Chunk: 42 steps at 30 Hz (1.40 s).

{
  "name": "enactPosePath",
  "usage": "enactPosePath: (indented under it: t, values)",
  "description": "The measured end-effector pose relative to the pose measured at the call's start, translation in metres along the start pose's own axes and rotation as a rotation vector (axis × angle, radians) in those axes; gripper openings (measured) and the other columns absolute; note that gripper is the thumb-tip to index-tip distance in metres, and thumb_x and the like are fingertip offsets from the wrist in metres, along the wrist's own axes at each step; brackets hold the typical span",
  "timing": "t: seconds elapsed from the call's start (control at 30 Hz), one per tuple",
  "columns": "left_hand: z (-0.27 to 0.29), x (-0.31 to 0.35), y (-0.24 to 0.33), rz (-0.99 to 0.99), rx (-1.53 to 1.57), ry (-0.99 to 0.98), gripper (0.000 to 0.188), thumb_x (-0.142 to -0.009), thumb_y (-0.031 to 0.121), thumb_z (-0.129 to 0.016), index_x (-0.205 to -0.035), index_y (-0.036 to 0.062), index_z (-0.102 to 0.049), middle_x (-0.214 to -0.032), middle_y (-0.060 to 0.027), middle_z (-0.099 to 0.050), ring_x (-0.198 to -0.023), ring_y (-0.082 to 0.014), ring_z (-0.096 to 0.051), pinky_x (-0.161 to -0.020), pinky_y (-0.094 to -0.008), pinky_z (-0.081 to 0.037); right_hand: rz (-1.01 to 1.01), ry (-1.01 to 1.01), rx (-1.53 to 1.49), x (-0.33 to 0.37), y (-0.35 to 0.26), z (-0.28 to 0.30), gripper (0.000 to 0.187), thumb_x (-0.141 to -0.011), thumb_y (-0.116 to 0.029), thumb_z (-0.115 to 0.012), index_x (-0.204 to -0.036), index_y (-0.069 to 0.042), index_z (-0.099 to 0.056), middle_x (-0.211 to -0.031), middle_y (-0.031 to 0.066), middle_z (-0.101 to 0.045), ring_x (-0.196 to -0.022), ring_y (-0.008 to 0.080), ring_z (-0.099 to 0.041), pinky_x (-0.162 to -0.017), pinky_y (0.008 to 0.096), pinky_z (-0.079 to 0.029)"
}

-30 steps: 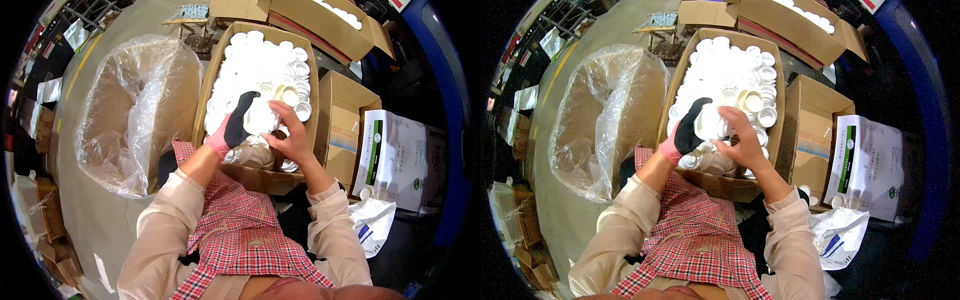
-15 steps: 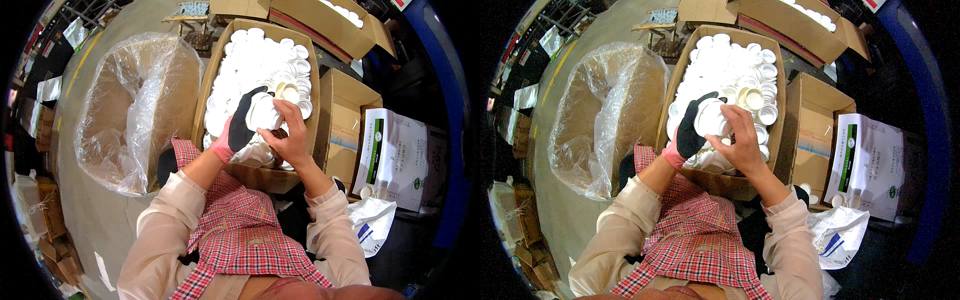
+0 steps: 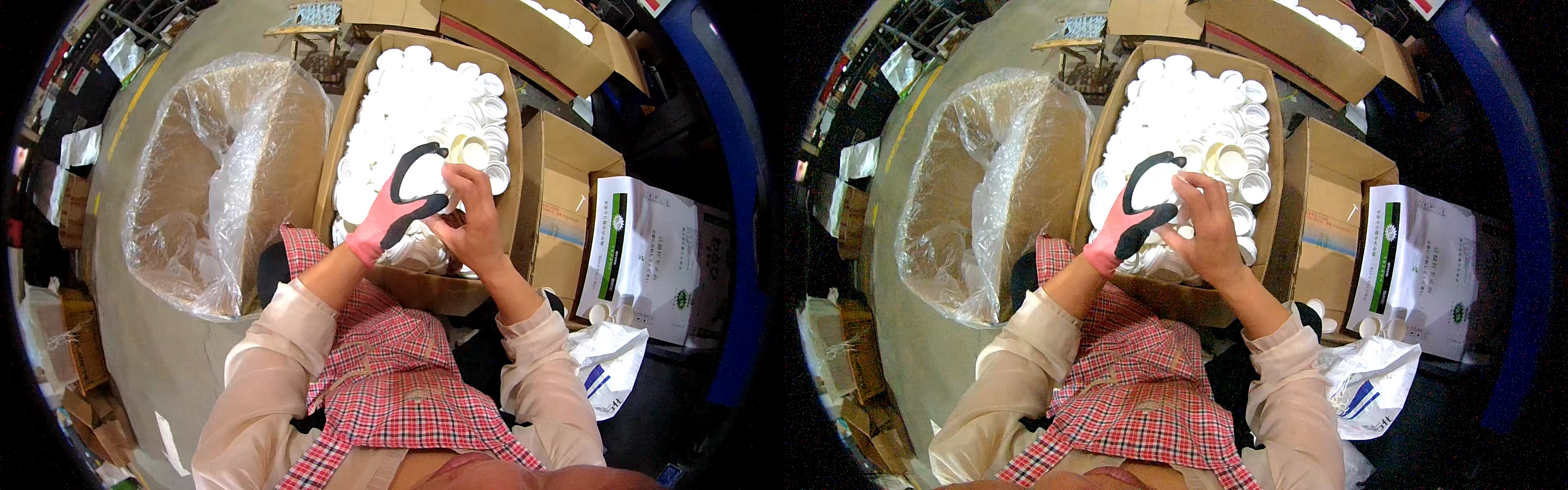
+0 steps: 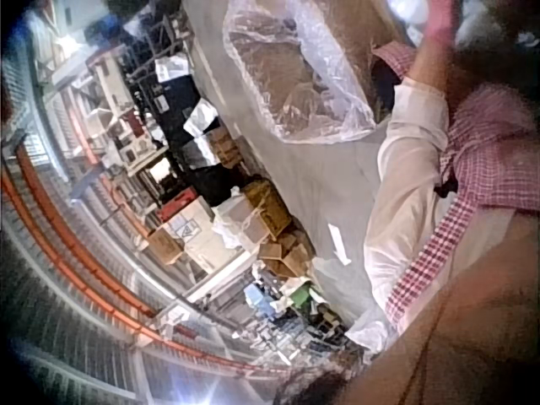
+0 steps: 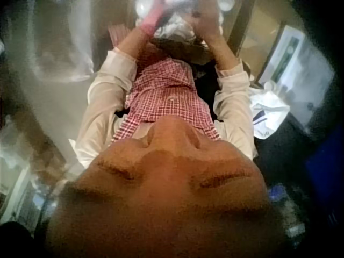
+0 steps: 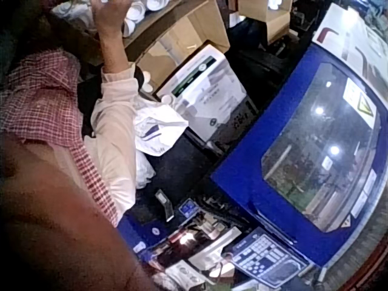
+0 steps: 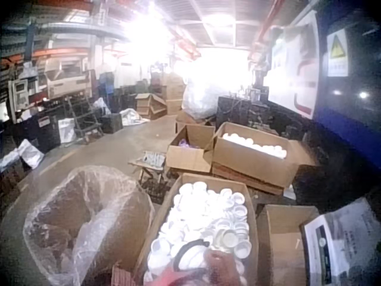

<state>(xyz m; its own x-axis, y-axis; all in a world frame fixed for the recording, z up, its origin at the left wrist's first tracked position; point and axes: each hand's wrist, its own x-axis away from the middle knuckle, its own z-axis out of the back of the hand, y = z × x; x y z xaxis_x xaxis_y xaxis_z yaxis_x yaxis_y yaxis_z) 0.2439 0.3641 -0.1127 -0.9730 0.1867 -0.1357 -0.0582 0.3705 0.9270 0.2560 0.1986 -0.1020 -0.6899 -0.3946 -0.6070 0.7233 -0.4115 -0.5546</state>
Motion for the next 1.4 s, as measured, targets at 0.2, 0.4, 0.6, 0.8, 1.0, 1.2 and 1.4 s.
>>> enactPosePath:
  t: [0.2, 0.4, 0.6, 0.8, 1.0, 1.2, 1.4]
  values:
    - [-0.007, -0.001, -0.02, -0.1, -0.234, -0.041, 0.078, -0.079, 0.011, -0.075, -0.145, 0.0019, -0.034, -0.14, -0.0103, -0.045, -0.132, -0.0175, -0.041, -0.106, -0.0314, -0.038, -0.527, 0.089, -0.586, -0.003, 0.016, -0.001, 0.048, -0.099, -0.042, -0.049, -0.118, 0.001, -0.056, -0.102, 0.0091, -0.056, -0.091, 0.0188, -0.052, -0.085, 0.0291, -0.041]
    - [-0.025, 0.008, -0.035, 0.074, -0.634, 0.151, 0.049, -0.088, 0.023, -0.067, -0.126, -0.0032, -0.049, -0.104, -0.0164, -0.066, -0.093, -0.0232, -0.063, -0.083, -0.0359, -0.049, -0.577, 0.224, -0.244, 0.006, 0.043, -0.012, 0.053, -0.101, -0.044, -0.042, -0.079, 0.003, -0.049, -0.069, 0.0156, -0.047, -0.065, 0.0233, -0.042, -0.064, 0.0366, -0.038]
    - [-0.023, 0.006, -0.034, 0.157, -0.399, 0.157, 0.046, -0.088, 0.021, -0.066, -0.123, -0.0052, -0.052, -0.103, -0.0179, -0.066, -0.097, -0.0218, -0.064, -0.082, -0.0358, -0.05, -0.715, 0.18, -0.449, 0.004, 0.056, -0.015, 0.064, -0.099, -0.056, -0.037, -0.09, 0.003, -0.058, -0.077, 0.0162, -0.058, -0.072, 0.021, -0.052, -0.068, 0.0348, -0.043]
    - [0.053, -0.003, -0.029, -0.288, -0.597, 0.346, 0.065, -0.092, 0.036, -0.062, -0.142, 0.0032, -0.037, -0.135, -0.0151, -0.05, -0.126, -0.0307, -0.048, -0.108, -0.0471, -0.04, -0.74, 0.082, -0.715, 0.002, 0.089, 0.006, 0.052, -0.099, -0.046, -0.049, -0.121, 0.0, -0.055, -0.106, 0.011, -0.065, -0.094, 0.0192, -0.061, -0.081, 0.0318, -0.05]
    - [0.09, 0.005, 0.016, -0.333, 0.803, 0.297, 0.066, -0.091, 0.061, -0.048, -0.135, 0.0115, -0.05, -0.141, -0.0167, -0.046, -0.134, -0.0357, -0.039, -0.114, -0.0576, -0.023, -0.365, -0.421, -0.089, 0.053, 0.102, -0.053, 0.041, -0.082, -0.027, -0.07, -0.114, -0.001, -0.061, -0.099, 0.0162, -0.065, -0.094, 0.0312, -0.063, -0.083, 0.0402, -0.05]
    - [0.066, 0.016, -0.049, 0.023, -1.482, -0.351, 0.06, -0.075, 0.022, -0.076, -0.128, 0.0124, -0.05, -0.122, -0.0133, -0.055, -0.122, -0.0316, -0.048, -0.104, -0.05, -0.037, -0.418, -0.66, 0.125, 0.056, 0.107, -0.076, 0.019, -0.078, -0.01, -0.061, -0.096, -0.008, -0.068, -0.096, 0.0194, -0.065, -0.092, 0.0382, -0.061, -0.078, 0.0453, -0.049]
    - [0.065, 0.011, -0.123, 0.222, -2.035, -0.4, 0.053, -0.079, 0.027, -0.07, -0.124, 0.0072, -0.052, -0.123, -0.0122, -0.052, -0.12, -0.0335, -0.049, -0.099, -0.0561, -0.04, -0.184, -0.81, 0.136, 0.087, 0.08, -0.088, 0.036, -0.077, -0.023, -0.071, -0.106, -0.005, -0.064, -0.103, 0.0156, -0.063, -0.103, 0.0357, -0.056, -0.087, 0.0444, -0.047]
